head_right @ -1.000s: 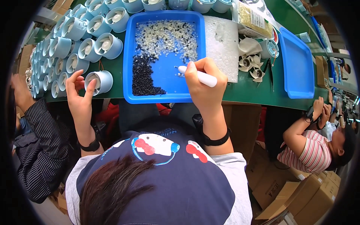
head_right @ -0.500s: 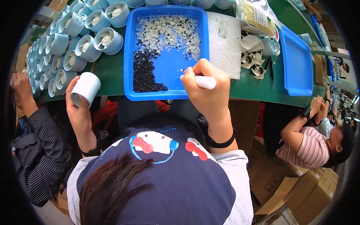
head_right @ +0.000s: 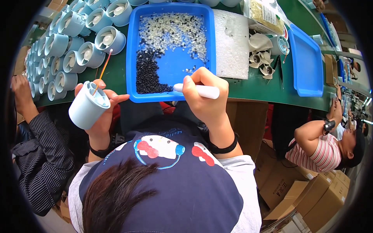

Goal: The person picks up a fan housing, uses a power screwdriver to drive a screw into the back, and spins the blades to check them before placing it back on the table. This process is repeated for several fan housings, with the person frequently retrieving screws from a blue tray.

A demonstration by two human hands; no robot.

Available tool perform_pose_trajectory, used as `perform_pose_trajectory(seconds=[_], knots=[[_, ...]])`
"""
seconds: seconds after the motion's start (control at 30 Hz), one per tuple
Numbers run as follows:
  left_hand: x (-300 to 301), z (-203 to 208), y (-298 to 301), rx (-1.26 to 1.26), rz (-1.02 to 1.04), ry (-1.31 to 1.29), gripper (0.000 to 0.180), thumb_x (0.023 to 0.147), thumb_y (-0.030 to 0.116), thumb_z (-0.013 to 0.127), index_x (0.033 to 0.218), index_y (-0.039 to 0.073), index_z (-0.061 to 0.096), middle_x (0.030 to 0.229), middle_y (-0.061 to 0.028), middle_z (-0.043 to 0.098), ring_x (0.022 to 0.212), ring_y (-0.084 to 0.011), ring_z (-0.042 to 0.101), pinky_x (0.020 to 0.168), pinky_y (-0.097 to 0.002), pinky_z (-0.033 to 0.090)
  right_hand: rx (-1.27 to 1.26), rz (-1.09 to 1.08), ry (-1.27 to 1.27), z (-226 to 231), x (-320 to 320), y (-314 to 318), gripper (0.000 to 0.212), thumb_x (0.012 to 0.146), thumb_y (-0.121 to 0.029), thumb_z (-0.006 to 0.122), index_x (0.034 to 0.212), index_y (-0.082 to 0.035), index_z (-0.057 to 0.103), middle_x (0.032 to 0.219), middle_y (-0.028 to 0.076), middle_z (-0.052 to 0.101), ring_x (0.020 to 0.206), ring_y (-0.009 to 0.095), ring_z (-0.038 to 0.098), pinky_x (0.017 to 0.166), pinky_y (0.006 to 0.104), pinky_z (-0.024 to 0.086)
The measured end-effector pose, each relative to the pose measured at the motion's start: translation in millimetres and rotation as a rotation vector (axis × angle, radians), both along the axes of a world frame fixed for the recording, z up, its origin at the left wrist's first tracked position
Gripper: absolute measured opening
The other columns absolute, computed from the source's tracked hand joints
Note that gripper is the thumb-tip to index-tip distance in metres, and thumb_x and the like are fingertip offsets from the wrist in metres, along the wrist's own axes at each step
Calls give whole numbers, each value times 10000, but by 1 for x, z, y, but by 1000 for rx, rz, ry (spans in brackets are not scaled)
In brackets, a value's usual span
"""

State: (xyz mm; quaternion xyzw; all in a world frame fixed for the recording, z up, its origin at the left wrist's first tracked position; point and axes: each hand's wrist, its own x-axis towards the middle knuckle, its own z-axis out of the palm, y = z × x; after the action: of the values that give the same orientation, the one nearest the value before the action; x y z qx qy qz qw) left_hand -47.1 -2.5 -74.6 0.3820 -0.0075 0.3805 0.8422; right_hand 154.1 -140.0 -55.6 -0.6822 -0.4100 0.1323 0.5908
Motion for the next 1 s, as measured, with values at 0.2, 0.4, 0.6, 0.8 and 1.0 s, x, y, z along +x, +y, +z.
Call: perform_pose_trajectory(seconds=[0.2,0.4,0.6,0.8,1.0], knots=[[5,-10,-2,126,-62,70,439,878,248,424,1282,140,292,1122,-235,392,880,-387,566,750,-572,456,-72,34,-16,3,-3,2,178,732,-20,547,578,-13,458,527,19,491,469,57,420,420,205,318],[7,-6,-8,29,-107,105,441,862,208,455,1269,127,304,1133,-233,389,890,-388,560,745,-533,472,-117,-79,-94,10,10,-4,192,727,-6,529,562,-11,432,523,18,466,473,52,375,432,199,288],[8,-16,-4,266,-50,180,467,849,199,473,1273,106,301,1142,-229,391,910,-384,556,750,-472,482,-166,-15,350,17,29,-8,207,740,-93,519,550,-40,457,484,37,455,414,61,357,416,215,284],[2,-5,0,107,35,288,485,844,212,481,1282,110,297,1129,-257,418,873,-386,568,746,-443,482,110,10,823,7,41,-16,215,774,-193,477,602,-64,483,431,16,383,359,86,308,443,243,295],[-23,13,21,321,204,254,492,850,257,484,1289,141,294,1120,-266,436,830,-402,573,719,-447,492,487,370,852,34,30,-7,296,857,-307,412,671,-89,487,554,4,404,573,132,408,577,295,341]])
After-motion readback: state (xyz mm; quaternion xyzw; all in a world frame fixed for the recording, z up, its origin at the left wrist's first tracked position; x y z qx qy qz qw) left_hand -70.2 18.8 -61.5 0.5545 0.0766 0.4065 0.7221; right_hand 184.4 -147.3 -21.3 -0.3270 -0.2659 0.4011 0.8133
